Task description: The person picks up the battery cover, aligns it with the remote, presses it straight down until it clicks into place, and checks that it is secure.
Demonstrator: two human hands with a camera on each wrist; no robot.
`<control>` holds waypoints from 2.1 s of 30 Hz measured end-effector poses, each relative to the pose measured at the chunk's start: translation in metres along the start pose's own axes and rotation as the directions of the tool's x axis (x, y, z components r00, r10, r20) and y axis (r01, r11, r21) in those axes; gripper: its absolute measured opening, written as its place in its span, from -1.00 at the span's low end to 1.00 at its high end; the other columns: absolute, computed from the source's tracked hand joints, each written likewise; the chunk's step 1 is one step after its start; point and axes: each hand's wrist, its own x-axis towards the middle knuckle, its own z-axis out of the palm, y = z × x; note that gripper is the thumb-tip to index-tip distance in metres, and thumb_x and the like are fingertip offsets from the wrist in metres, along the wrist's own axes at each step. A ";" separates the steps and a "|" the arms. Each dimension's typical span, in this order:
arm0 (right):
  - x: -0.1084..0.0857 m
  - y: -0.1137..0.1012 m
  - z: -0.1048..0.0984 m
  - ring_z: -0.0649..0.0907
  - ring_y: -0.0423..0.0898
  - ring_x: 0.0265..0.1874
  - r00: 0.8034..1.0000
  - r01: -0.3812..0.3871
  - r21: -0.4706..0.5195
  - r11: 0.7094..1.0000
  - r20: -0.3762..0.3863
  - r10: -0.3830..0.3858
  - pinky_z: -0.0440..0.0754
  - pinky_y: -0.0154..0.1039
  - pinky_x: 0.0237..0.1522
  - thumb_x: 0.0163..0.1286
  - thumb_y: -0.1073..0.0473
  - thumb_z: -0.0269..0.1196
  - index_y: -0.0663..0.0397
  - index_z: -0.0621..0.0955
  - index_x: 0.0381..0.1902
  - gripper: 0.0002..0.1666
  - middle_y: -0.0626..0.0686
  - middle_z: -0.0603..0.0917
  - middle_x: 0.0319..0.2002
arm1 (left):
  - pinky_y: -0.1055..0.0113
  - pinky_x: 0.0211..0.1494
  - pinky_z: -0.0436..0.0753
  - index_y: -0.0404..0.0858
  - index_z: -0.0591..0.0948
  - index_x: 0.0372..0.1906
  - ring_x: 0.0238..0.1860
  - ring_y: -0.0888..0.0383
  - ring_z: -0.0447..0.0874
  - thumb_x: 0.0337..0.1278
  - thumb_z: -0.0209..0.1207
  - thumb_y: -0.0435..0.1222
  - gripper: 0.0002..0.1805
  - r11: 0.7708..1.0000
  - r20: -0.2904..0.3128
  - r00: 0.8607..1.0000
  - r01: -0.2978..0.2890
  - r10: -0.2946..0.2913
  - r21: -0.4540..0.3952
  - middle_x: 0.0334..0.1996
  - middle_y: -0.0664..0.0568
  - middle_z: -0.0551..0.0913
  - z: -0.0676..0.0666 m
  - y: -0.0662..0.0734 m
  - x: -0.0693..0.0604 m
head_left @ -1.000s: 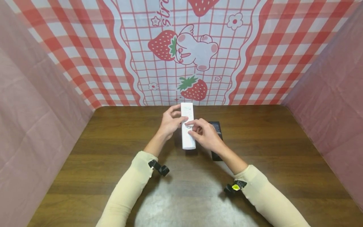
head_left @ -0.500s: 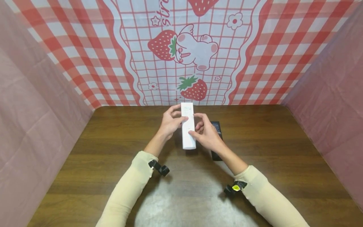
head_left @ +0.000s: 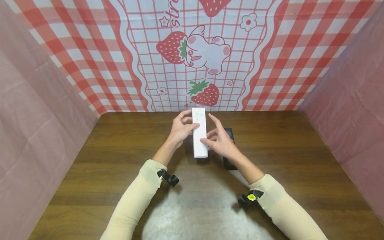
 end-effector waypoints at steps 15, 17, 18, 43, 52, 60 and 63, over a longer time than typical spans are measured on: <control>0.001 0.000 -0.003 0.79 -0.03 -0.33 0.999 0.027 0.031 0.999 0.035 -0.029 1.00 0.22 -0.15 0.54 0.37 0.43 -0.16 0.04 0.88 0.20 0.35 0.68 -0.05 | 0.41 -0.21 0.92 -0.28 0.43 0.66 -0.26 0.26 0.83 0.30 0.38 -0.62 -0.16 1.000 0.033 0.999 -0.024 0.025 -0.015 0.28 -0.45 0.74 0.000 -0.001 -0.001; 0.002 0.001 -0.004 0.79 -0.05 -0.35 0.999 0.029 0.030 0.999 0.035 -0.030 1.00 0.22 -0.16 0.53 0.38 0.43 -0.14 0.05 0.88 0.19 0.34 0.68 -0.07 | 0.43 -0.23 0.90 -0.30 0.43 0.66 -0.27 0.27 0.83 0.30 0.37 -0.62 -0.16 0.999 0.038 0.999 -0.028 0.028 -0.016 0.29 -0.47 0.72 0.001 -0.001 -0.001; 0.001 0.001 -0.004 0.78 -0.05 -0.35 0.999 0.029 0.032 0.999 0.033 -0.030 1.00 0.23 -0.16 0.53 0.39 0.43 -0.13 0.06 0.88 0.19 0.33 0.68 -0.07 | 0.43 -0.23 0.90 -0.30 0.43 0.66 -0.27 0.28 0.83 0.31 0.37 -0.62 -0.17 0.999 0.040 0.999 -0.029 0.030 -0.017 0.30 -0.48 0.71 0.001 -0.001 -0.001; 0.001 0.003 -0.004 0.76 -0.06 -0.39 0.998 0.055 0.014 0.998 0.033 -0.055 1.01 0.11 -0.24 0.52 0.41 0.44 -0.07 0.07 0.87 0.18 0.33 0.68 -0.10 | 0.42 -0.22 0.91 -0.32 0.43 0.63 -0.30 0.28 0.83 0.29 0.37 -0.65 -0.18 0.999 0.046 0.998 -0.039 0.040 -0.021 0.04 -0.20 0.83 0.002 -0.006 0.000; 0.001 0.005 -0.003 0.77 -0.01 -0.38 0.999 0.045 0.003 0.999 0.016 -0.045 1.00 0.11 -0.25 0.49 0.42 0.45 -0.10 0.10 0.87 0.19 0.34 0.68 -0.08 | 0.40 -0.18 0.93 -0.32 0.41 0.65 -0.27 0.27 0.83 0.31 0.37 -0.64 -0.17 0.999 0.050 0.998 -0.036 0.037 -0.018 0.19 -0.43 0.75 0.002 -0.007 0.000; 0.001 0.004 -0.003 0.78 0.05 -0.39 0.999 0.041 0.006 0.999 0.018 -0.041 1.00 0.15 -0.25 0.49 0.43 0.45 -0.09 0.11 0.86 0.18 0.35 0.67 -0.07 | 0.40 -0.20 0.93 -0.31 0.41 0.65 -0.29 0.27 0.83 0.31 0.37 -0.64 -0.17 1.000 0.054 0.998 -0.020 0.021 -0.021 0.23 -0.49 0.72 0.002 -0.007 -0.001; 0.001 0.004 -0.004 0.78 0.03 -0.41 0.999 0.040 0.010 0.999 0.020 -0.040 1.01 0.16 -0.24 0.48 0.43 0.45 -0.09 0.12 0.86 0.18 0.36 0.67 -0.07 | 0.40 -0.19 0.94 -0.33 0.40 0.65 -0.29 0.27 0.83 0.32 0.37 -0.63 -0.18 1.000 0.053 0.998 -0.015 0.017 -0.021 0.25 -0.51 0.71 0.002 -0.007 -0.001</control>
